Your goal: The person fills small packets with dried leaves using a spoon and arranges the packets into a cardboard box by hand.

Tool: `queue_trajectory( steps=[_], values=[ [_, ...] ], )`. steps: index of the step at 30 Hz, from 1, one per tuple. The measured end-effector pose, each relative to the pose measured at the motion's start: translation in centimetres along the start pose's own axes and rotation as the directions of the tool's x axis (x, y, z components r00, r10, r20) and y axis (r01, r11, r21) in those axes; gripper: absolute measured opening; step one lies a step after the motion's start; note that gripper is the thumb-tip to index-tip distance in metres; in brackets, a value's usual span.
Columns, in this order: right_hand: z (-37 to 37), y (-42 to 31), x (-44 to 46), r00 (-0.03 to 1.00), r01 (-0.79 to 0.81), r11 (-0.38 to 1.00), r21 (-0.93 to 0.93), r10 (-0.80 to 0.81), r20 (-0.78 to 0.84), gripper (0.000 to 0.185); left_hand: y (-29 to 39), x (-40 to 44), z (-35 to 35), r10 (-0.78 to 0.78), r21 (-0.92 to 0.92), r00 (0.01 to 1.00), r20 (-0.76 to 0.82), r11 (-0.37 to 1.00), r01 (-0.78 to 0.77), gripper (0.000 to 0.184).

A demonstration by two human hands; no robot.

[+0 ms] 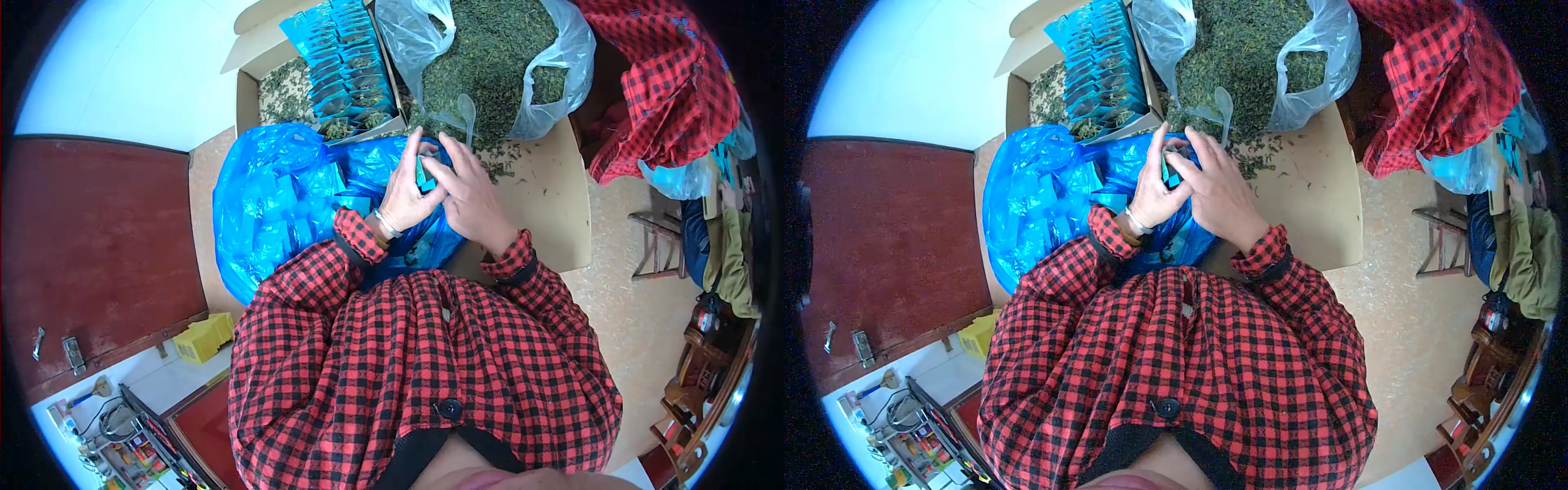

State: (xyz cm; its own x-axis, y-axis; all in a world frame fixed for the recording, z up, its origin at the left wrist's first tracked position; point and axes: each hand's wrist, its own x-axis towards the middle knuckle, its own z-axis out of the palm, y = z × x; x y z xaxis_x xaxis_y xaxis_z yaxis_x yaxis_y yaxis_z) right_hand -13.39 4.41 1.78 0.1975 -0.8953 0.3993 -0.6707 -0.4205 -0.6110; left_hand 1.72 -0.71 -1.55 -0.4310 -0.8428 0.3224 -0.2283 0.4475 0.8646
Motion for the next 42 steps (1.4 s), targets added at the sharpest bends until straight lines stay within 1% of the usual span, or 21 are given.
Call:
queue_trajectory(
  steps=[1,3,6,7,10,14,18,21,22,25,26,29,30,33,37,39,42],
  values=[
    [0.1,0.0,0.0,1.000,-0.020,1.000,0.002,0.020,0.007,0.055,-0.1,-0.1,-0.1,0.015,0.025,1.000,0.003,1.000,-0.015,0.093],
    [0.1,0.0,0.0,1.000,-0.016,1.000,0.016,0.016,0.017,0.055,-0.4,-0.1,-0.1,0.029,0.047,1.000,0.005,0.998,-0.029,0.095],
    [0.1,0.3,0.0,0.999,-0.007,0.999,0.045,0.006,0.035,0.055,-0.6,-0.2,-0.3,-0.074,0.007,0.997,0.022,0.997,0.073,0.098],
    [0.2,0.7,0.0,1.000,-0.004,0.999,0.044,0.003,0.017,0.053,-0.7,-0.3,-0.3,-0.073,0.006,0.997,0.022,0.997,0.073,0.098],
    [0.3,1.7,-0.1,1.000,0.004,0.999,0.038,-0.003,-0.018,0.050,-0.7,-0.5,-0.4,0.004,0.090,1.000,0.009,0.996,-0.005,0.100],
    [0.4,2.1,-0.2,1.000,-0.010,0.996,0.083,0.011,-0.007,0.050,-1.6,-0.7,-0.5,0.048,0.079,0.999,-0.002,0.996,-0.047,0.103],
    [0.3,2.6,0.1,1.000,0.005,0.998,0.060,-0.005,0.000,0.047,-1.8,-0.7,-0.4,0.019,0.001,0.999,-0.029,1.000,-0.019,0.104],
    [-0.3,4.1,-0.1,0.988,-0.036,0.979,0.200,0.065,-0.140,0.042,-2.1,-0.6,-0.5,0.002,0.022,0.998,-0.063,1.000,-0.001,0.103],
    [-0.6,4.7,0.2,0.988,-0.036,0.979,0.199,0.064,-0.140,0.042,-2.2,-0.6,-0.5,-0.006,0.031,0.997,-0.079,0.999,0.009,0.102],
    [-1.6,6.3,1.3,0.940,-0.283,0.959,0.004,0.278,-0.198,0.039,-2.2,-0.4,-0.5,-0.002,0.033,0.998,-0.067,0.999,0.004,0.101],
    [-1.4,6.5,1.4,0.938,-0.285,0.958,0.001,0.279,-0.206,0.039,-2.2,-0.2,-0.4,0.001,0.034,0.998,-0.061,0.999,0.001,0.101],
    [0.0,7.1,1.7,0.967,-0.253,0.901,-0.353,0.244,-0.069,0.041,-1.9,0.7,0.0,0.027,0.039,0.996,-0.084,0.999,-0.024,0.097],
    [0.0,7.2,1.7,0.967,-0.252,0.900,-0.355,0.242,-0.072,0.041,-1.8,0.9,0.1,0.032,0.045,0.994,-0.100,0.999,-0.028,0.095],
    [0.1,7.3,1.9,0.988,-0.148,0.865,-0.480,0.155,-0.025,0.044,-1.5,1.6,0.6,0.033,0.061,0.991,-0.131,0.998,-0.026,0.092],
    [-0.2,8.2,2.0,0.993,-0.098,0.878,-0.469,0.119,0.014,0.045,-1.6,2.6,1.6,0.037,0.094,0.988,-0.151,0.995,-0.023,0.087],
    [0.1,9.2,2.0,0.993,-0.106,0.878,-0.466,0.119,-0.002,0.046,-1.6,2.9,2.3,0.040,0.103,0.987,-0.154,0.994,-0.024,0.086],
    [-0.1,9.1,2.6,0.994,-0.111,0.884,-0.454,0.109,-0.030,0.046,-2.0,3.1,3.2,0.112,0.243,0.971,-0.213,0.968,-0.058,0.082]
  ],
)
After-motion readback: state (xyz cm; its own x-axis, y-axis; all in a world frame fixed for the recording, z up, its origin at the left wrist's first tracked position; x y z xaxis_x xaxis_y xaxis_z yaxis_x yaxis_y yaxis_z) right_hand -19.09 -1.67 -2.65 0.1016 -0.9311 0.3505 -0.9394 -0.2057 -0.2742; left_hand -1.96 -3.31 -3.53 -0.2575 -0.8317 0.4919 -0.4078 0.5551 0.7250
